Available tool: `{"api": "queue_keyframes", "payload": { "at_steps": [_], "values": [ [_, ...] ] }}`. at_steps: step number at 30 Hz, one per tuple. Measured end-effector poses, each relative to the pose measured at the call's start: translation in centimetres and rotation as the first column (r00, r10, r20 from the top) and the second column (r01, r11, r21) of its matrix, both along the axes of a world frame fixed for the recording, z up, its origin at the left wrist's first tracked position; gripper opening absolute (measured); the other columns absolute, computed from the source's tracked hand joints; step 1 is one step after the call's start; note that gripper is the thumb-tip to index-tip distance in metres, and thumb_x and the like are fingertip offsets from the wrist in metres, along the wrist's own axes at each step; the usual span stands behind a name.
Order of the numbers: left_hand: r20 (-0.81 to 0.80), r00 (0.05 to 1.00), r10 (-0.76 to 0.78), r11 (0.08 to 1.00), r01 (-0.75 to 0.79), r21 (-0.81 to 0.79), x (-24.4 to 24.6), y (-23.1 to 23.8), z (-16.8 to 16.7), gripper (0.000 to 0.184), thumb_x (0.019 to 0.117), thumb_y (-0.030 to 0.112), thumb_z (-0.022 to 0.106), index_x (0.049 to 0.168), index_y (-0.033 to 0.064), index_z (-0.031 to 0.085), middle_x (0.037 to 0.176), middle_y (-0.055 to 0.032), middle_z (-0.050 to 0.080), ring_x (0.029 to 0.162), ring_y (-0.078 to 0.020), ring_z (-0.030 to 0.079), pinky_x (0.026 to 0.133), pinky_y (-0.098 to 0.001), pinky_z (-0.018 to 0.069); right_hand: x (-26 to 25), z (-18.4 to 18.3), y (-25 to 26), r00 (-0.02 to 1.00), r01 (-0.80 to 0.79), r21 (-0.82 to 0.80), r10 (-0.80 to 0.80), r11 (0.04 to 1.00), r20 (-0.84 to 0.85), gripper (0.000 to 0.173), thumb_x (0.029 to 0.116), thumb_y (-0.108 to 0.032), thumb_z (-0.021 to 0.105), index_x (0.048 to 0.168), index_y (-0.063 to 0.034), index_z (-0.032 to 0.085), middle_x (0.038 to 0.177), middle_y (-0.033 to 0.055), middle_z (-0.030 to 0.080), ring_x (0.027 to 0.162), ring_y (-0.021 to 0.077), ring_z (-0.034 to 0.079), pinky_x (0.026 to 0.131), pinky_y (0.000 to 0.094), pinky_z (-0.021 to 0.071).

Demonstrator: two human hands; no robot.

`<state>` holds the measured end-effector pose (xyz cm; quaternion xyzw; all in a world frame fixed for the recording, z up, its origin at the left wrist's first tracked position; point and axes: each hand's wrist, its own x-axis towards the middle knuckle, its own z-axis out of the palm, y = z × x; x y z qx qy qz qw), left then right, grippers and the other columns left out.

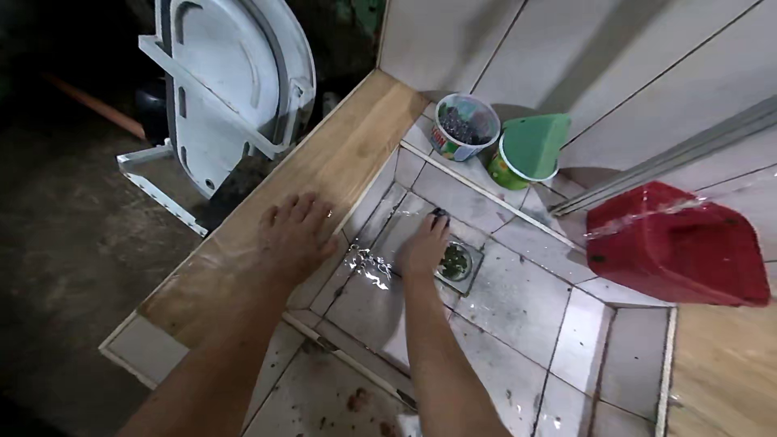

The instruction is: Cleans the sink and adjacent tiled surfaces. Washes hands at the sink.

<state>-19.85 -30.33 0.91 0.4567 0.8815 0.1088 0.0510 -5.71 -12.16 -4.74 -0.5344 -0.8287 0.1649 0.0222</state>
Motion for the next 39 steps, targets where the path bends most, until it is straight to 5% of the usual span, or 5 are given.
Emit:
{"api": "queue_keyframes", "payload": {
  "at_steps": [6, 15, 21, 30, 39],
  "values": [
    [0.022, 1.000, 0.007, 1.000, -0.007, -0.003, 0.2, 0.0, 0.2, 0.059, 0.0997, 0.054, 0.052, 0.150, 0.0231, 0.050, 0.161, -0.0104, 0.040, 0.150, -0.0361, 0.034, 0.118, -0.0641, 0.0238, -2.1, -0.7, -3.0, 0.909, -0.405, -0.001, 0.402, 0.914, -0.109, 0.055, 0.1031, -0.009, 0.049, 0.157, -0.0078, 0.041, 0.166, 0.0215, 0.030, 0.154, 0.0390, 0.028, 0.125, 0.0536, 0.0247],
    [-0.002, 1.000, -0.019, 0.997, 0.019, 0.080, 0.0, 0.1, -0.2, 0.056, 0.0963, 0.048, 0.060, 0.145, 0.0196, 0.056, 0.156, -0.0126, 0.047, 0.145, -0.0396, 0.040, 0.113, -0.0670, 0.0298, 8.1, 2.4, 0.8, 0.978, -0.198, 0.034, 0.200, 0.980, -0.060, 0.051, 0.1017, 0.000, 0.046, 0.152, 0.0022, 0.043, 0.160, 0.0268, 0.037, 0.149, 0.0413, 0.036, 0.120, 0.0554, 0.0344],
    [-0.012, 1.000, -0.023, 0.998, 0.023, 0.058, 0.0, 0.0, -0.3, 0.057, 0.0978, 0.048, 0.058, 0.147, 0.0204, 0.054, 0.158, -0.0122, 0.044, 0.146, -0.0397, 0.039, 0.114, -0.0672, 0.0285, 14.5, -0.7, -8.4, 0.328, -0.915, 0.145, 0.905, 0.376, -0.272, 0.045, 0.0923, 0.001, 0.062, 0.132, -0.0178, 0.069, 0.142, 0.0083, 0.064, 0.135, 0.0319, 0.057, 0.111, 0.0571, 0.0470],
    [-0.009, 1.000, -0.010, 0.999, 0.010, 0.032, -0.1, 0.0, -0.3, 0.058, 0.0985, 0.051, 0.056, 0.149, 0.0211, 0.053, 0.160, -0.0114, 0.042, 0.148, -0.0381, 0.037, 0.116, -0.0651, 0.0266, 13.5, -0.7, 2.0, 0.713, -0.656, 0.220, 0.689, 0.722, -0.133, 0.049, 0.0942, 0.010, 0.054, 0.142, 0.0009, 0.058, 0.151, 0.0205, 0.053, 0.143, 0.0432, 0.046, 0.118, 0.0587, 0.0364],
    [0.011, 1.000, -0.006, 1.000, 0.006, 0.006, -0.1, 0.1, -0.1, 0.059, 0.0985, 0.051, 0.055, 0.150, 0.0228, 0.050, 0.160, -0.0105, 0.041, 0.149, -0.0373, 0.035, 0.116, -0.0655, 0.0247, 8.8, -0.8, -7.7, 0.355, -0.911, 0.101, 0.884, 0.400, -0.304, 0.039, 0.0938, -0.009, 0.065, 0.131, -0.0176, 0.071, 0.144, 0.0062, 0.062, 0.139, 0.0319, 0.053, 0.113, 0.0612, 0.0410]
  ]
}}
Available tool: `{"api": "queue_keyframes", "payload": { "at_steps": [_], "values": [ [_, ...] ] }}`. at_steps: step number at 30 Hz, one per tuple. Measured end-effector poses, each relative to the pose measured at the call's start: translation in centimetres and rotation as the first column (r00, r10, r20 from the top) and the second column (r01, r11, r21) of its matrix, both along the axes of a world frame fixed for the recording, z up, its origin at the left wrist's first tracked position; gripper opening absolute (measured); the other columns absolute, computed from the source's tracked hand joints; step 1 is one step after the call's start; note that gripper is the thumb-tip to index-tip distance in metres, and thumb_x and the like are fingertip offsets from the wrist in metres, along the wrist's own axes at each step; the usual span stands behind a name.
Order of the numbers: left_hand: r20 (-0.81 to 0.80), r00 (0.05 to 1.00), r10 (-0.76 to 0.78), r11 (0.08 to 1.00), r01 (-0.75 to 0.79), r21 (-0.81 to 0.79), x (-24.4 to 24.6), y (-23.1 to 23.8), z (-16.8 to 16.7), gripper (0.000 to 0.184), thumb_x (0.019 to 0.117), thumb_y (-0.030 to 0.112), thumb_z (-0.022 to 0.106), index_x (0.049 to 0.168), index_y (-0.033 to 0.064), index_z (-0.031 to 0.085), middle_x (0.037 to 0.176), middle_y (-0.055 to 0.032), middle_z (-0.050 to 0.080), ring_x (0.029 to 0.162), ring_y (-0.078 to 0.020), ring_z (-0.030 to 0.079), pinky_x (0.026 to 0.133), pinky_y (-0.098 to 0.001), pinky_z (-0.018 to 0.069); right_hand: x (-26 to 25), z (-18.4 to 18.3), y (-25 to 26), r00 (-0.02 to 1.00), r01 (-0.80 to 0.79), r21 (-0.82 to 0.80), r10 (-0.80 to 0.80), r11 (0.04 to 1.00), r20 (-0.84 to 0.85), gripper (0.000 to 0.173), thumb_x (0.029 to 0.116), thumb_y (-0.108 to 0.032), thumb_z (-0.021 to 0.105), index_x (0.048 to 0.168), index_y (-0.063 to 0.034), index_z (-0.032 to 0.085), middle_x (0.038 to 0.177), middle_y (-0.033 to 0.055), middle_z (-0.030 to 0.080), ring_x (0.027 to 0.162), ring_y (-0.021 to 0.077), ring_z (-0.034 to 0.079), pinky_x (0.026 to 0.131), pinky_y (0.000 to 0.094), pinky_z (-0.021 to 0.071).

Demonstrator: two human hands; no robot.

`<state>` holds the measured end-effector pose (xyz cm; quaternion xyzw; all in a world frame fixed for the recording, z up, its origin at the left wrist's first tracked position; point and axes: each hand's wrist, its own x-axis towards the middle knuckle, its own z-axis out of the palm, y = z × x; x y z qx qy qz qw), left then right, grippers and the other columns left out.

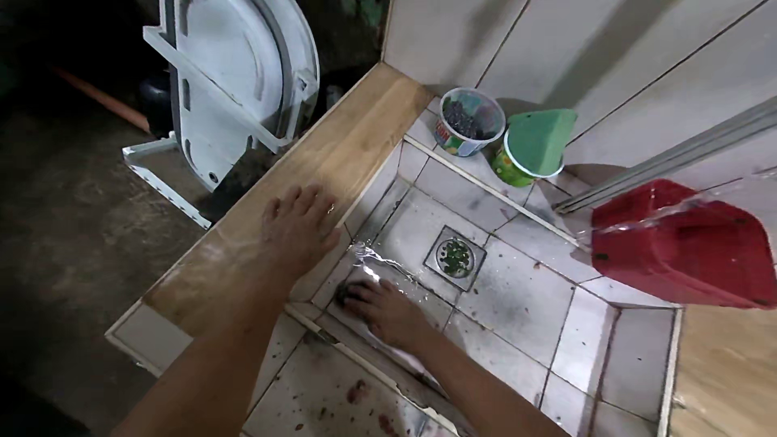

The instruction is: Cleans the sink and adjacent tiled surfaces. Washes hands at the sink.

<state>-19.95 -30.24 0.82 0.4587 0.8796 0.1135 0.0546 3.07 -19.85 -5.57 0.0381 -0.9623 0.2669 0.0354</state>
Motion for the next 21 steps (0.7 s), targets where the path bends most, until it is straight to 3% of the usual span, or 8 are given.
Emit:
{"api": "queue_keyframes", "payload": {
  "at_steps": [3, 5, 8, 10, 12, 14, 17, 21],
  "values": [
    [0.014, 1.000, 0.015, 1.000, -0.014, -0.022, 0.1, 0.0, 0.4, 0.059, 0.0986, 0.052, 0.055, 0.150, 0.0237, 0.051, 0.160, -0.0096, 0.042, 0.149, -0.0359, 0.035, 0.117, -0.0642, 0.0245, -5.1, 0.2, 4.4, 0.976, 0.176, 0.084, -0.185, 0.981, 0.114, 0.044, 0.1003, -0.011, 0.054, 0.143, -0.0173, 0.062, 0.154, 0.0088, 0.053, 0.147, 0.0318, 0.043, 0.120, 0.0595, 0.0318],
    [0.041, 0.999, 0.020, 0.999, -0.018, -0.049, 0.0, 0.1, 0.6, 0.060, 0.0992, 0.053, 0.055, 0.152, 0.0238, 0.049, 0.162, -0.0085, 0.038, 0.151, -0.0350, 0.031, 0.119, -0.0633, 0.0226, -7.1, 0.3, 8.1, 0.904, 0.381, 0.165, -0.404, 0.910, 0.141, 0.046, 0.1036, -0.012, 0.048, 0.148, -0.0155, 0.055, 0.157, 0.0106, 0.048, 0.148, 0.0312, 0.041, 0.122, 0.0562, 0.0302],
    [0.039, 0.999, 0.019, 0.998, -0.016, -0.054, -0.1, 0.0, 0.5, 0.061, 0.0994, 0.054, 0.053, 0.152, 0.0241, 0.048, 0.163, -0.0091, 0.037, 0.152, -0.0354, 0.030, 0.119, -0.0638, 0.0221, -8.1, -0.2, 10.8, 0.641, 0.736, 0.214, -0.763, 0.642, 0.084, 0.050, 0.1049, -0.011, 0.041, 0.154, -0.0066, 0.045, 0.162, 0.0178, 0.039, 0.152, 0.0374, 0.033, 0.122, 0.0584, 0.0263],
    [0.023, 1.000, 0.018, 0.998, -0.016, -0.063, -0.1, 0.0, 0.3, 0.060, 0.0988, 0.054, 0.053, 0.152, 0.0254, 0.048, 0.162, -0.0078, 0.039, 0.151, -0.0341, 0.032, 0.118, -0.0629, 0.0239, -9.5, -0.1, 9.3, 0.514, 0.819, 0.235, -0.851, 0.524, 0.108, 0.051, 0.1066, -0.016, 0.038, 0.156, -0.0021, 0.039, 0.164, 0.0238, 0.031, 0.154, 0.0412, 0.026, 0.123, 0.0590, 0.0241],
    [0.017, 1.000, 0.019, 0.997, -0.018, -0.071, -0.1, 0.2, 0.3, 0.060, 0.0988, 0.055, 0.052, 0.151, 0.0263, 0.048, 0.162, -0.0071, 0.039, 0.151, -0.0335, 0.032, 0.118, -0.0628, 0.0242, -11.5, -0.4, 6.8, 0.527, 0.804, 0.248, -0.841, 0.540, 0.121, 0.053, 0.1056, -0.019, 0.042, 0.156, -0.0027, 0.040, 0.163, 0.0252, 0.032, 0.152, 0.0422, 0.029, 0.123, 0.0577, 0.0271],
    [0.018, 1.000, 0.018, 0.997, -0.017, -0.070, 0.0, 0.2, 0.4, 0.062, 0.0993, 0.057, 0.050, 0.153, 0.0258, 0.047, 0.162, -0.0079, 0.038, 0.151, -0.0339, 0.031, 0.119, -0.0631, 0.0233, -12.9, -0.6, 5.2, 0.604, 0.742, 0.241, -0.780, 0.625, 0.164, 0.056, 0.1044, -0.015, 0.046, 0.159, -0.0072, 0.036, 0.167, 0.0208, 0.027, 0.155, 0.0387, 0.025, 0.125, 0.0544, 0.0228],
    [0.014, 1.000, 0.010, 0.998, -0.009, -0.065, -0.1, -0.1, 0.3, 0.062, 0.0998, 0.057, 0.048, 0.153, 0.0247, 0.047, 0.162, -0.0087, 0.038, 0.151, -0.0338, 0.032, 0.119, -0.0621, 0.0232, -12.7, -0.6, 7.2, 0.684, 0.682, 0.213, -0.714, 0.699, 0.152, 0.056, 0.1046, -0.013, 0.043, 0.160, -0.0096, 0.035, 0.167, 0.0175, 0.028, 0.156, 0.0352, 0.024, 0.126, 0.0534, 0.0211],
    [0.003, 1.000, 0.007, 1.000, -0.007, -0.030, -0.1, -0.1, 0.2, 0.061, 0.0985, 0.053, 0.054, 0.151, 0.0238, 0.049, 0.161, -0.0100, 0.041, 0.150, -0.0349, 0.034, 0.118, -0.0621, 0.0249, -9.5, -0.3, 11.6, 0.652, 0.719, 0.239, -0.753, 0.652, 0.092, 0.052, 0.1041, -0.007, 0.044, 0.156, -0.0063, 0.041, 0.164, 0.0182, 0.035, 0.154, 0.0352, 0.029, 0.124, 0.0539, 0.0272]
  ]
}}
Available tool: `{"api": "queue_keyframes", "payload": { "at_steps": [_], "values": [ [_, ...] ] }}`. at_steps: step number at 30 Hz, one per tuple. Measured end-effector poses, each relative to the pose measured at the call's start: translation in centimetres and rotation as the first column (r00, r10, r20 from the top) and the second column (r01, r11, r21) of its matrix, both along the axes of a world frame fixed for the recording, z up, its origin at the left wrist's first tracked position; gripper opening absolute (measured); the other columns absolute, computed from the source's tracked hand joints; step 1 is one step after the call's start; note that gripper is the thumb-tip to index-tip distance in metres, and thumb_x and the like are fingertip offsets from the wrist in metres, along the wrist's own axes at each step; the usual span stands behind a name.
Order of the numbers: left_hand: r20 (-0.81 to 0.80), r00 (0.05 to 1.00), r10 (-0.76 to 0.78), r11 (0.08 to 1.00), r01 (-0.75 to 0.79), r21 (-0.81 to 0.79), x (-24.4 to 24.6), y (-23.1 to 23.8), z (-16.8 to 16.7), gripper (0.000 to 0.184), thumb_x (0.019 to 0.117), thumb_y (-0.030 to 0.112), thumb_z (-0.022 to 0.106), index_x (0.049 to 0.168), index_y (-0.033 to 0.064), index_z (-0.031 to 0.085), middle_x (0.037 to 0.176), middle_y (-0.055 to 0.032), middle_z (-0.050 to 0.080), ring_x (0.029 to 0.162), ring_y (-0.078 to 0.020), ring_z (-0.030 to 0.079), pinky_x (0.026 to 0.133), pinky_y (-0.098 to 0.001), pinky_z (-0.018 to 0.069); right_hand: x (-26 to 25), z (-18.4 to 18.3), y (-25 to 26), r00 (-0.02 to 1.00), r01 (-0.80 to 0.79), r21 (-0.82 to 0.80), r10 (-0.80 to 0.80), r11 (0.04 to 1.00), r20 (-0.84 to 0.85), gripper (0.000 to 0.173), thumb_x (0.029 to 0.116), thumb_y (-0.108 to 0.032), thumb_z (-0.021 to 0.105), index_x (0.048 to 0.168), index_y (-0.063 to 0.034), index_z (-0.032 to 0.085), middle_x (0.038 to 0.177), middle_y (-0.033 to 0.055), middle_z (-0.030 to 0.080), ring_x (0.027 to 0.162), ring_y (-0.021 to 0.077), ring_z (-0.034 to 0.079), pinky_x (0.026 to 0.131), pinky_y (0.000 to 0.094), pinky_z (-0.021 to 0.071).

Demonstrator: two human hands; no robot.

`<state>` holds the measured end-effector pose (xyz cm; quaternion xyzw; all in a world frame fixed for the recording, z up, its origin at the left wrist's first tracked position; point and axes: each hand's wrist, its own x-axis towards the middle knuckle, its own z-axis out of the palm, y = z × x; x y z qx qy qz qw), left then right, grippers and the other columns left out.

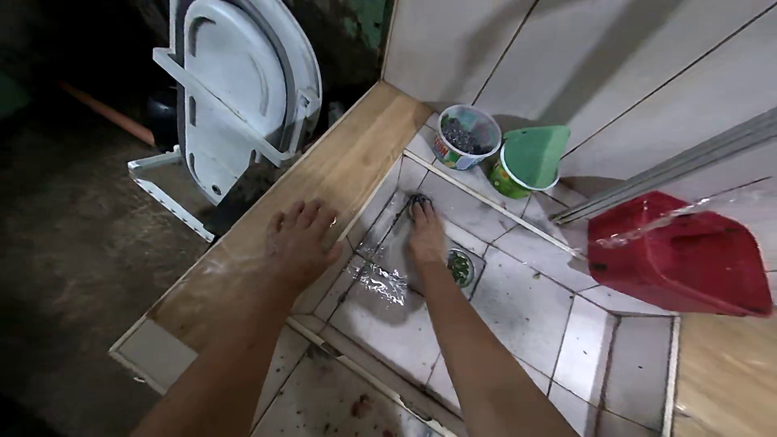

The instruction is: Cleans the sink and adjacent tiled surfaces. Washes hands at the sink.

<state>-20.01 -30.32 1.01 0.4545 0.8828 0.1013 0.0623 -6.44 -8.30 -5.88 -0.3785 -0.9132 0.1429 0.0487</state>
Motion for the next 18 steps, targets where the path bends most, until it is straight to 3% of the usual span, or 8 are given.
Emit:
{"api": "queue_keyframes", "payload": {
  "at_steps": [3, 5, 6, 8, 10, 12, 15, 18],
  "values": [
    [-0.002, 1.000, -0.008, 1.000, 0.008, 0.001, 0.0, 0.1, 0.0, 0.059, 0.0986, 0.051, 0.056, 0.151, 0.0231, 0.050, 0.161, -0.0103, 0.041, 0.149, -0.0359, 0.034, 0.117, -0.0634, 0.0253, 4.1, 1.7, 0.7, 0.987, 0.100, -0.058, -0.092, 0.993, 0.134, 0.055, 0.1030, -0.002, 0.044, 0.158, -0.0078, 0.039, 0.166, 0.0190, 0.029, 0.152, 0.0384, 0.032, 0.121, 0.0550, 0.0331],
    [-0.004, 1.000, -0.009, 1.000, 0.009, 0.001, 0.0, 0.0, -0.2, 0.060, 0.0987, 0.053, 0.055, 0.151, 0.0234, 0.050, 0.161, -0.0101, 0.041, 0.149, -0.0359, 0.034, 0.117, -0.0637, 0.0254, 7.8, 4.0, 1.1, 0.965, 0.207, -0.115, -0.183, 0.972, 0.187, 0.052, 0.1033, -0.004, 0.046, 0.154, -0.0111, 0.045, 0.162, 0.0190, 0.038, 0.144, 0.0402, 0.045, 0.111, 0.0597, 0.0442],
    [0.001, 1.000, -0.013, 1.000, 0.013, 0.003, 0.0, 0.0, -0.1, 0.060, 0.0991, 0.053, 0.055, 0.151, 0.0222, 0.050, 0.160, -0.0109, 0.041, 0.149, -0.0366, 0.034, 0.117, -0.0644, 0.0254, 10.2, 5.2, 1.4, 0.958, 0.264, -0.143, -0.242, 0.954, 0.156, 0.047, 0.1045, -0.004, 0.045, 0.151, -0.0106, 0.049, 0.156, 0.0207, 0.046, 0.137, 0.0432, 0.052, 0.105, 0.0635, 0.0468],
    [0.004, 1.000, -0.021, 1.000, 0.021, 0.000, 0.1, 0.1, 0.1, 0.059, 0.0995, 0.051, 0.056, 0.150, 0.0212, 0.050, 0.160, -0.0123, 0.041, 0.149, -0.0379, 0.035, 0.116, -0.0655, 0.0259, 16.1, 6.0, 2.7, 0.937, 0.336, -0.141, -0.346, 0.931, -0.053, 0.039, 0.1067, -0.005, 0.043, 0.144, -0.0035, 0.056, 0.144, 0.0258, 0.056, 0.129, 0.0464, 0.057, 0.105, 0.0663, 0.0452],
    [-0.008, 1.000, -0.028, 1.000, 0.028, 0.000, 0.0, 0.1, 0.0, 0.058, 0.0995, 0.050, 0.056, 0.150, 0.0209, 0.050, 0.160, -0.0126, 0.041, 0.149, -0.0383, 0.035, 0.116, -0.0662, 0.0267, 22.2, 5.1, 4.4, 0.869, 0.395, -0.107, -0.408, 0.913, -0.279, 0.040, 0.1084, -0.006, 0.037, 0.143, 0.0040, 0.053, 0.144, 0.0271, 0.056, 0.134, 0.0421, 0.054, 0.113, 0.0597, 0.0404],
    [-0.007, 1.000, -0.023, 1.000, 0.023, -0.010, 0.0, 0.1, 0.0, 0.059, 0.0993, 0.050, 0.056, 0.150, 0.0216, 0.049, 0.160, -0.0106, 0.041, 0.149, -0.0377, 0.034, 0.116, -0.0665, 0.0265, 26.4, 3.7, 6.0, 0.791, 0.513, -0.072, -0.503, 0.855, -0.349, 0.041, 0.1098, -0.009, 0.034, 0.145, 0.0042, 0.051, 0.145, 0.0277, 0.055, 0.137, 0.0401, 0.053, 0.116, 0.0561, 0.0389],
    [0.027, 1.000, -0.011, 1.000, 0.011, -0.020, 0.4, 0.3, 0.9, 0.059, 0.1001, 0.046, 0.058, 0.152, 0.0190, 0.048, 0.161, -0.0124, 0.040, 0.150, -0.0388, 0.032, 0.117, -0.0670, 0.0240, 26.6, 1.5, 6.7, 0.718, 0.672, -0.051, -0.667, 0.739, -0.200, 0.041, 0.1081, -0.010, 0.040, 0.145, 0.0029, 0.051, 0.146, 0.0303, 0.052, 0.136, 0.0462, 0.051, 0.112, 0.0631, 0.0397],
    [0.016, 1.000, 0.004, 1.000, -0.004, -0.015, 0.4, 0.2, 0.6, 0.060, 0.0998, 0.049, 0.057, 0.151, 0.0192, 0.049, 0.160, -0.0117, 0.040, 0.149, -0.0381, 0.034, 0.117, -0.0667, 0.0248, 21.6, 1.6, 5.1, 0.749, 0.648, -0.064, -0.650, 0.759, -0.125, 0.042, 0.1061, -0.010, 0.045, 0.144, 0.0070, 0.050, 0.151, 0.0317, 0.046, 0.141, 0.0462, 0.045, 0.116, 0.0596, 0.0379]
  ]
}}
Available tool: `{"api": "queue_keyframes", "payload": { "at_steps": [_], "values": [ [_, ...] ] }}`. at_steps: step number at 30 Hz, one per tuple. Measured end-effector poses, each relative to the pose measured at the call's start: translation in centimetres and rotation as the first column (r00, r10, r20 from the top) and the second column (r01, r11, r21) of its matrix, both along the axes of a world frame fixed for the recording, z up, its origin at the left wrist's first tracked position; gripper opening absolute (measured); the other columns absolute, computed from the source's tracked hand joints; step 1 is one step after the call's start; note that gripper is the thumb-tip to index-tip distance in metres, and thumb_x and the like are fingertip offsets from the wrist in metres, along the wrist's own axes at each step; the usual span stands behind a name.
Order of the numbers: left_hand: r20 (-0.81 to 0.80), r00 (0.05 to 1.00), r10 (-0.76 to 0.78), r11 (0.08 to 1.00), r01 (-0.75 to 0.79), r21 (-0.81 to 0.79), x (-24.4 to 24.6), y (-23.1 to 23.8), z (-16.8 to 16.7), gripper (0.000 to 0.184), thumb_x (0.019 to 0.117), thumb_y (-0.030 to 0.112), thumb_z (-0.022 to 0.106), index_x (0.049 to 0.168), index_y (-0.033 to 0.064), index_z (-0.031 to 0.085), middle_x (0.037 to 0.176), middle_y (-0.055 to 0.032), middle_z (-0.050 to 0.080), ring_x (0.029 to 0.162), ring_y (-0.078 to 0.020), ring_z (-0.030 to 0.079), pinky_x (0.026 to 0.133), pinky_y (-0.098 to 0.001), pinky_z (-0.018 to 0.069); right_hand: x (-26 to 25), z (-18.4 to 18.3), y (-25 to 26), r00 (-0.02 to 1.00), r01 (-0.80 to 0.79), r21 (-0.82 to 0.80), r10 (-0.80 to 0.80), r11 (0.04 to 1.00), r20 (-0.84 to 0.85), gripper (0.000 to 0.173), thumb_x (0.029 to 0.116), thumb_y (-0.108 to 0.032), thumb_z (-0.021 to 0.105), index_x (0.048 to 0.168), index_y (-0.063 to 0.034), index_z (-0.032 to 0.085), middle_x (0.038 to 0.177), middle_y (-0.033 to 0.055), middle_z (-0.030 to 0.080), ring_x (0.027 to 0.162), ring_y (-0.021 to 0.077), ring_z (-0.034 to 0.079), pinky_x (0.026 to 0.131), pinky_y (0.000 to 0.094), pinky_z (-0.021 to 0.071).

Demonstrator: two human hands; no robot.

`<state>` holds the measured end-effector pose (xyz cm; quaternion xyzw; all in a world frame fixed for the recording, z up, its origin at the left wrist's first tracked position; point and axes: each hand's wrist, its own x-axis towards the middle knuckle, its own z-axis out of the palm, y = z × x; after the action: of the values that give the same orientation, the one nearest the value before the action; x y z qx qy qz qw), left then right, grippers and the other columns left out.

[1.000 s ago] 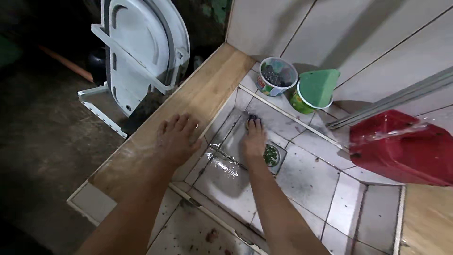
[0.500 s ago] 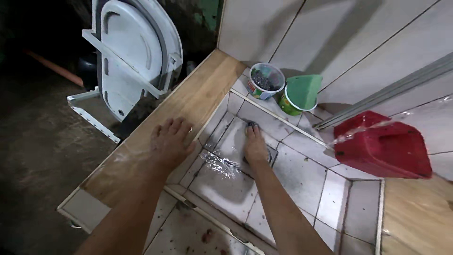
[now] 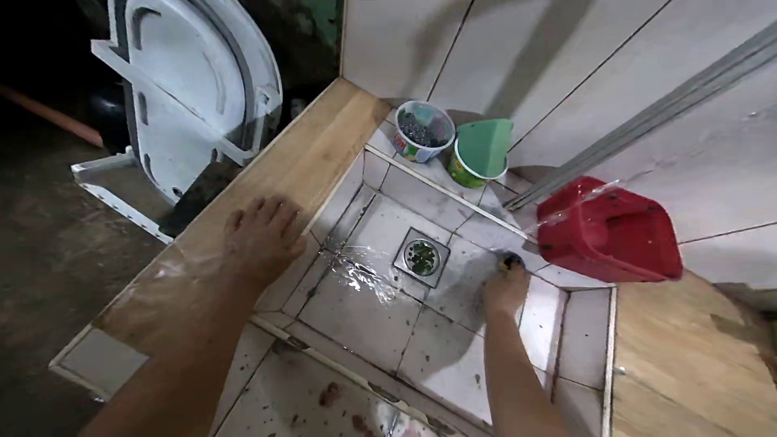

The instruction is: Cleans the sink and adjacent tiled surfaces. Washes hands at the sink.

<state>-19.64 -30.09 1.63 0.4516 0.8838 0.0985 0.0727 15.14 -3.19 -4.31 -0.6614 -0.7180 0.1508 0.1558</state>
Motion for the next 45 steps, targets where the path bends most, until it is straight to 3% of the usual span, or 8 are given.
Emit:
{"api": "queue_keyframes", "payload": {
  "at_steps": [6, 15, 22, 27, 32, 34, 40, 45],
  "values": [
    [-0.007, 1.000, -0.001, 0.999, 0.001, 0.036, -0.2, -0.2, -0.5, 0.060, 0.0988, 0.051, 0.056, 0.150, 0.0201, 0.050, 0.160, -0.0117, 0.041, 0.150, -0.0375, 0.034, 0.117, -0.0665, 0.0246, -3.5, 0.3, -3.1, 0.848, -0.512, -0.032, 0.498, 0.859, -0.181, 0.039, 0.1045, 0.004, 0.041, 0.140, 0.0038, 0.058, 0.146, 0.0250, 0.055, 0.139, 0.0384, 0.052, 0.117, 0.0531, 0.0389],
    [-0.028, 1.000, -0.010, 0.998, 0.011, 0.062, -0.4, -0.2, -0.8, 0.059, 0.0987, 0.051, 0.053, 0.148, 0.0200, 0.052, 0.159, -0.0105, 0.043, 0.149, -0.0370, 0.035, 0.116, -0.0656, 0.0259, 2.9, -1.6, -2.2, 0.992, 0.061, 0.073, -0.069, 0.995, 0.109, 0.052, 0.0990, 0.001, 0.050, 0.150, 0.0070, 0.043, 0.157, 0.0348, 0.035, 0.146, 0.0489, 0.036, 0.118, 0.0593, 0.0353],
    [-0.021, 1.000, -0.013, 0.998, 0.015, 0.067, -0.4, -0.3, -0.8, 0.058, 0.0993, 0.050, 0.055, 0.148, 0.0190, 0.053, 0.158, -0.0130, 0.043, 0.148, -0.0387, 0.036, 0.116, -0.0661, 0.0259, -7.6, -0.6, -9.4, 0.881, -0.462, -0.007, 0.458, 0.887, -0.121, 0.050, 0.1007, 0.005, 0.045, 0.151, 0.0040, 0.044, 0.159, 0.0273, 0.039, 0.147, 0.0427, 0.039, 0.119, 0.0560, 0.0353],
    [-0.014, 1.000, -0.012, 0.998, 0.013, 0.055, -0.4, -0.3, -0.6, 0.058, 0.0980, 0.049, 0.059, 0.148, 0.0198, 0.052, 0.158, -0.0118, 0.044, 0.148, -0.0387, 0.036, 0.115, -0.0668, 0.0271, -11.2, -0.8, -17.2, 0.314, -0.897, 0.261, 0.930, 0.357, -0.193, 0.038, 0.0898, -0.002, 0.064, 0.128, 0.0009, 0.068, 0.140, 0.0240, 0.060, 0.135, 0.0406, 0.055, 0.114, 0.0534, 0.0446],
    [-0.012, 1.000, -0.010, 0.999, 0.011, 0.047, -0.5, -0.1, -0.5, 0.060, 0.0991, 0.050, 0.056, 0.150, 0.0196, 0.051, 0.159, -0.0122, 0.042, 0.148, -0.0384, 0.036, 0.116, -0.0660, 0.0261, -16.1, -2.1, -15.3, -0.130, -0.968, 0.231, 0.984, -0.099, -0.121, 0.029, 0.0910, -0.006, 0.069, 0.117, -0.0159, 0.077, 0.135, 0.0088, 0.068, 0.131, 0.0295, 0.060, 0.111, 0.0561, 0.0461],
    [-0.018, 1.000, -0.006, 0.999, 0.006, 0.032, -0.5, -0.2, -0.6, 0.061, 0.0989, 0.052, 0.055, 0.151, 0.0211, 0.050, 0.160, -0.0108, 0.042, 0.148, -0.0371, 0.036, 0.117, -0.0647, 0.0257, -18.4, -2.4, -11.7, -0.025, -0.982, 0.190, 0.997, -0.010, -0.072, 0.032, 0.0923, -0.006, 0.063, 0.120, -0.0165, 0.076, 0.139, 0.0082, 0.065, 0.135, 0.0293, 0.057, 0.116, 0.0544, 0.0407],
    [-0.030, 0.999, 0.010, 1.000, -0.010, -0.009, -0.4, 0.1, -0.4, 0.059, 0.0988, 0.053, 0.055, 0.149, 0.0232, 0.051, 0.160, -0.0088, 0.041, 0.149, -0.0352, 0.035, 0.116, -0.0639, 0.0264, -22.1, -1.7, -9.0, 0.740, -0.670, -0.042, 0.671, 0.742, 0.045, 0.048, 0.1026, -0.011, 0.049, 0.151, -0.0125, 0.051, 0.162, 0.0201, 0.038, 0.151, 0.0383, 0.033, 0.122, 0.0595, 0.0275],
    [-0.028, 1.000, 0.008, 1.000, -0.007, 0.005, -0.4, -0.1, -0.6, 0.060, 0.0992, 0.053, 0.052, 0.151, 0.0233, 0.049, 0.161, -0.0085, 0.040, 0.149, -0.0361, 0.034, 0.117, -0.0643, 0.0255, -21.9, -2.0, -16.2, 0.654, -0.756, -0.017, 0.756, 0.654, 0.004, 0.049, 0.1006, -0.010, 0.054, 0.149, -0.0040, 0.050, 0.160, 0.0250, 0.038, 0.150, 0.0403, 0.035, 0.124, 0.0535, 0.0282]
  ]
}}
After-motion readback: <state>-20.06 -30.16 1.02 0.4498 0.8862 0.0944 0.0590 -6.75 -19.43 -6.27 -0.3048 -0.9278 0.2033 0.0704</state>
